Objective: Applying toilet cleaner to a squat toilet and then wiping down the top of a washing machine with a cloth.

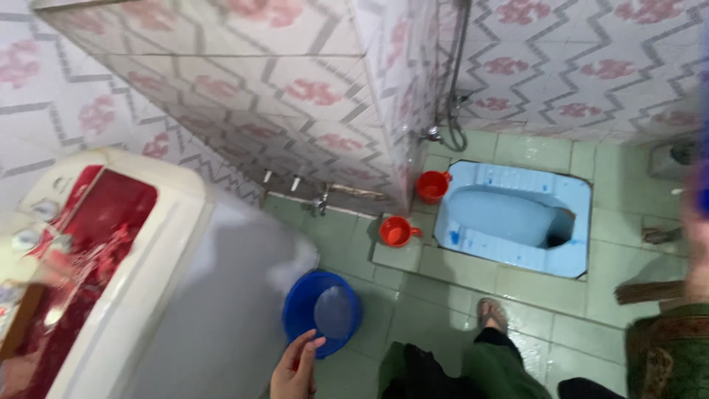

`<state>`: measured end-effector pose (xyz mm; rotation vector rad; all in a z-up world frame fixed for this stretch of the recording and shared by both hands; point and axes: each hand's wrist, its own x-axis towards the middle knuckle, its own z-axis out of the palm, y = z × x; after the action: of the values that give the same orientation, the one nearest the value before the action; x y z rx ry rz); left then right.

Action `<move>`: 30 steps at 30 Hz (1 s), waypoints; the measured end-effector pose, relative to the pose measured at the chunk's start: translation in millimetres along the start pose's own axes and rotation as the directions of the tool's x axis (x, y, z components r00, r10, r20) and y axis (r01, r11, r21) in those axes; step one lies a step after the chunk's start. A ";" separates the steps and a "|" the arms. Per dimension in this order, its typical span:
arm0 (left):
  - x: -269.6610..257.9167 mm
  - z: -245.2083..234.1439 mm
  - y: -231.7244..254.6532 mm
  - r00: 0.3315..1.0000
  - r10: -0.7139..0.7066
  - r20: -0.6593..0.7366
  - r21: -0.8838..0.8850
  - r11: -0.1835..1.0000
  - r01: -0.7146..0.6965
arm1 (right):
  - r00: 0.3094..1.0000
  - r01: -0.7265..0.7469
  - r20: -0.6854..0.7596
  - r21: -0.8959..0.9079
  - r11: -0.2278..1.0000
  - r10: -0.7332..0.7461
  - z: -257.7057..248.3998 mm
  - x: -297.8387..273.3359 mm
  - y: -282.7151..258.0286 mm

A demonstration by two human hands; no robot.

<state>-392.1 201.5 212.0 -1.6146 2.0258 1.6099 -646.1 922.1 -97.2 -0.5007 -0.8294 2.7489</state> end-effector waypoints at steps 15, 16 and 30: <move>-32.4 214.3 125.7 0.992 -0.004 0.130 0.113 0.994 -0.011 | 0.925 0.223 -0.365 0.292 0.930 -0.108 251.0 48.8 -32.1; -23.8 215.8 116.9 0.992 -0.004 0.129 0.115 0.993 -0.011 | 0.924 0.223 -0.366 0.293 0.930 -0.107 247.9 34.0 -37.2; -0.8 227.7 125.5 0.986 0.061 0.158 0.057 0.996 -0.070 | 0.967 -0.241 -0.247 -0.808 0.537 0.062 306.4 120.9 -78.6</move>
<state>-599.1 357.9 194.1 -1.3692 2.0467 1.6214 -865.4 872.9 156.1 -1.0148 -2.1373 2.1773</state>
